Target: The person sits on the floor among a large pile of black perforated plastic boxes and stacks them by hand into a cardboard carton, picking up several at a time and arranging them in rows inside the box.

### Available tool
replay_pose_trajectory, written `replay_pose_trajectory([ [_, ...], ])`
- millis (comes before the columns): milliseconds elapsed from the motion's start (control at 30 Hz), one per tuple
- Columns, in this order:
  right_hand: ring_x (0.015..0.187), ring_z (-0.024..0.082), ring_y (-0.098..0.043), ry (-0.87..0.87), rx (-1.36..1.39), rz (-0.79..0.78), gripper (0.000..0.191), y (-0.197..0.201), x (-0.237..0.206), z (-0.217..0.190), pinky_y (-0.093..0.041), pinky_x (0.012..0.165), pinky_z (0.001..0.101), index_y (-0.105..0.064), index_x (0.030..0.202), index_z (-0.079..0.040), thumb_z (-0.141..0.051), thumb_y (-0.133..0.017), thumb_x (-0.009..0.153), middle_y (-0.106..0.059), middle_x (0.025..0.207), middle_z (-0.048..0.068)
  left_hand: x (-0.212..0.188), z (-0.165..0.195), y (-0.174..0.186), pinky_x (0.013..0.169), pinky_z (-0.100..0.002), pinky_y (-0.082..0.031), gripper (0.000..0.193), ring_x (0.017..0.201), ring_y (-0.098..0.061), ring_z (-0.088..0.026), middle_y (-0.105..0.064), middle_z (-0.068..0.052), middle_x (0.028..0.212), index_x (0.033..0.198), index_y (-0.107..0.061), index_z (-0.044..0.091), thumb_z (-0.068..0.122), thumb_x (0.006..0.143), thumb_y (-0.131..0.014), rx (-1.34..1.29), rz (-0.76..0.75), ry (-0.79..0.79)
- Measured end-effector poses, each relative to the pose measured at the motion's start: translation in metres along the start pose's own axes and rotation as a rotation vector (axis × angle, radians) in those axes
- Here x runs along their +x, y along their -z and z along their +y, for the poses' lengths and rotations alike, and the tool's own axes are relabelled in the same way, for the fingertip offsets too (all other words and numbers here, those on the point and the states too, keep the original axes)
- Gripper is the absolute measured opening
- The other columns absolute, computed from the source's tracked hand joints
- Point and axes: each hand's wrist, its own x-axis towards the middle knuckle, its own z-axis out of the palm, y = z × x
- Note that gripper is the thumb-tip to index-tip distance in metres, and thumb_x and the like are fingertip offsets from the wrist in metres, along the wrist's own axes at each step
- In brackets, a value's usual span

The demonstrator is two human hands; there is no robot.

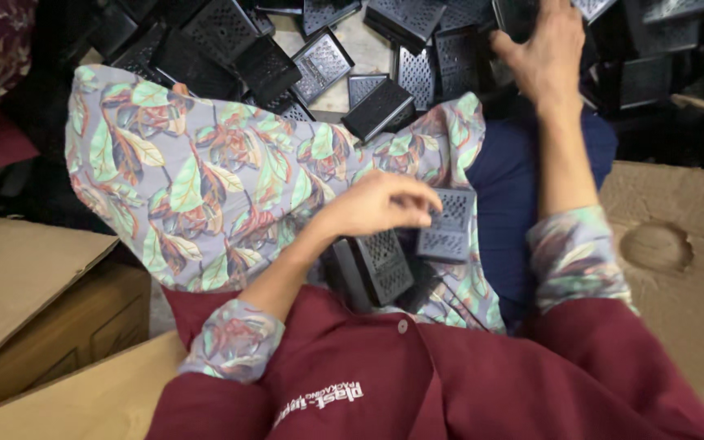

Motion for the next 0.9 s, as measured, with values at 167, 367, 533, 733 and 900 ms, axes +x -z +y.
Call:
replay_pose_trajectory([
  [167, 0.113, 0.047, -0.066, 0.213, 0.278, -0.002, 0.063, -0.011, -0.012, -0.055, -0.052, 0.099, 0.0518, -0.054, 0.148, -0.003, -0.030, -0.080, 0.096, -0.067, 0.127, 0.026, 0.008, -0.002, 0.004, 0.102, -0.041, -0.050, 0.048, 0.123, -0.062, -0.034, -0.063, -0.016, 0.136, 0.129, -0.068, 0.012, 0.032, 0.087, -0.080, 0.192, 0.388, -0.324],
  [367, 0.104, 0.051, -0.063, -0.155, -0.008, -0.237, 0.073, -0.032, -0.013, -0.053, -0.049, 0.092, 0.0553, -0.050, 0.150, -0.017, -0.041, -0.084, 0.090, -0.064, 0.117, 0.031, 0.020, -0.012, -0.024, 0.096, -0.042, -0.051, 0.028, 0.092, -0.074, -0.026, -0.079, -0.006, 0.092, 0.100, -0.082, 0.016, 0.040, 0.087, -0.078, 0.300, -0.181, -0.044],
  [533, 0.110, 0.054, -0.057, -0.106, 0.038, -0.160, 0.092, -0.050, -0.008, -0.038, -0.047, 0.093, 0.0560, -0.043, 0.155, -0.014, -0.030, -0.091, 0.078, -0.059, 0.126, 0.034, 0.018, -0.017, -0.017, 0.087, -0.033, -0.058, 0.020, 0.094, -0.076, -0.017, -0.079, -0.004, 0.099, 0.103, -0.077, 0.010, 0.026, 0.091, -0.075, -0.020, 0.153, -0.113],
  [733, 0.115, 0.051, -0.056, -0.141, 0.003, -0.136, 0.079, -0.050, 0.008, -0.031, -0.048, 0.098, 0.0531, -0.052, 0.148, -0.017, -0.022, -0.086, 0.078, -0.055, 0.127, 0.030, 0.022, -0.019, 0.014, 0.090, -0.028, -0.057, 0.021, 0.097, -0.071, -0.010, -0.077, -0.004, 0.104, 0.109, -0.074, 0.001, 0.019, 0.097, -0.070, -0.447, 0.483, -0.030],
  [900, 0.121, 0.049, -0.052, -0.059, 0.022, -0.039, 0.082, -0.048, 0.010, -0.023, -0.046, 0.104, 0.0514, -0.051, 0.152, -0.014, -0.020, -0.088, 0.079, -0.054, 0.133, 0.029, 0.026, -0.014, 0.054, 0.087, -0.026, -0.054, 0.021, 0.095, -0.067, -0.010, -0.075, -0.005, 0.104, 0.110, -0.072, -0.003, 0.016, 0.102, -0.069, -0.512, 0.615, -0.164],
])
